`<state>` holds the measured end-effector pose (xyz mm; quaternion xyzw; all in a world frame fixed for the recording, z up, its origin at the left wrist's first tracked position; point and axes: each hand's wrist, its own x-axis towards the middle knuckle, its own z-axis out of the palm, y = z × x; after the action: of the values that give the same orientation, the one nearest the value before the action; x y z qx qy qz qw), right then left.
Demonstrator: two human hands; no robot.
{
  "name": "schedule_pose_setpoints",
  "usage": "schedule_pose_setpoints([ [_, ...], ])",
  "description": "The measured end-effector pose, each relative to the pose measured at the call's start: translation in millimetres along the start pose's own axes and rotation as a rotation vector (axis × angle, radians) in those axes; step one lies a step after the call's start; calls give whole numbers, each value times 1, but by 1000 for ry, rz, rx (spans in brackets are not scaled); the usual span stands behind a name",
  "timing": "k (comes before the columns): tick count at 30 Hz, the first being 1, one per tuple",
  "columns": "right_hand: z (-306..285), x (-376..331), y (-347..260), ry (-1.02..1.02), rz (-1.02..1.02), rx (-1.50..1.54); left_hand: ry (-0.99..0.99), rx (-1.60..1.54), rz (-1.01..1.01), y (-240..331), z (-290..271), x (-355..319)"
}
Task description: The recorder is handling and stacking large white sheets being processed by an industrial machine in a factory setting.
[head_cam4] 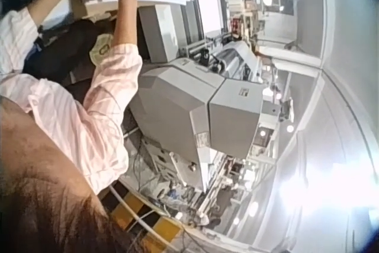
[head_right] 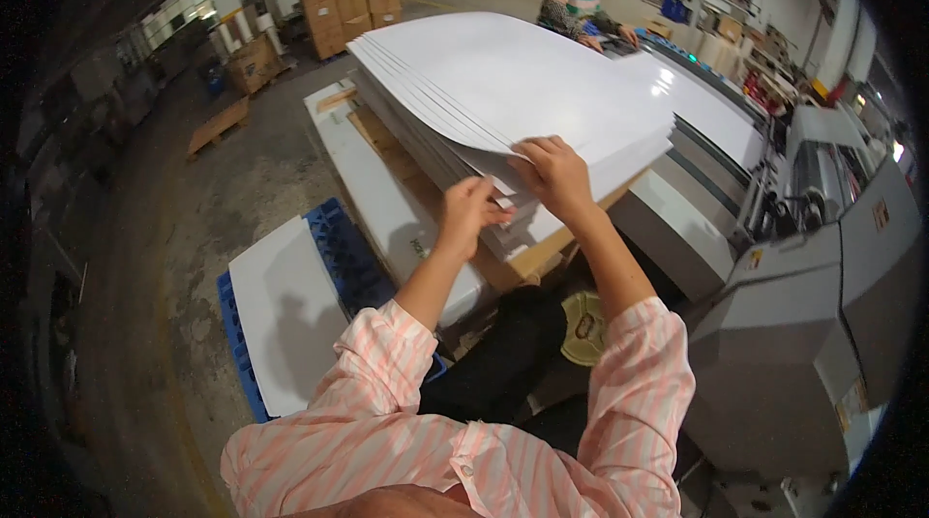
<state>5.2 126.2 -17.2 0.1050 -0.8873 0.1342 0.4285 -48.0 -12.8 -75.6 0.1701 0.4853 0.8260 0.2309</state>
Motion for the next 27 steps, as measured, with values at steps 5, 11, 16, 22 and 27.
schedule_pose_setpoints([
  [5,-8,7,6,-113,13,94,-38,-42,64,2,2,-7],
  [11,-3,40,18,6,725,773,-4,-8,64,-2,8,-8],
  [16,-20,55,15,186,631,528,19,-20,66,-2,8,-11],
  [22,1,5,7,-220,297,194,-40,45,120,-11,5,-5],
  [27,9,-9,10,-225,161,206,-65,37,119,-7,6,-4],
])
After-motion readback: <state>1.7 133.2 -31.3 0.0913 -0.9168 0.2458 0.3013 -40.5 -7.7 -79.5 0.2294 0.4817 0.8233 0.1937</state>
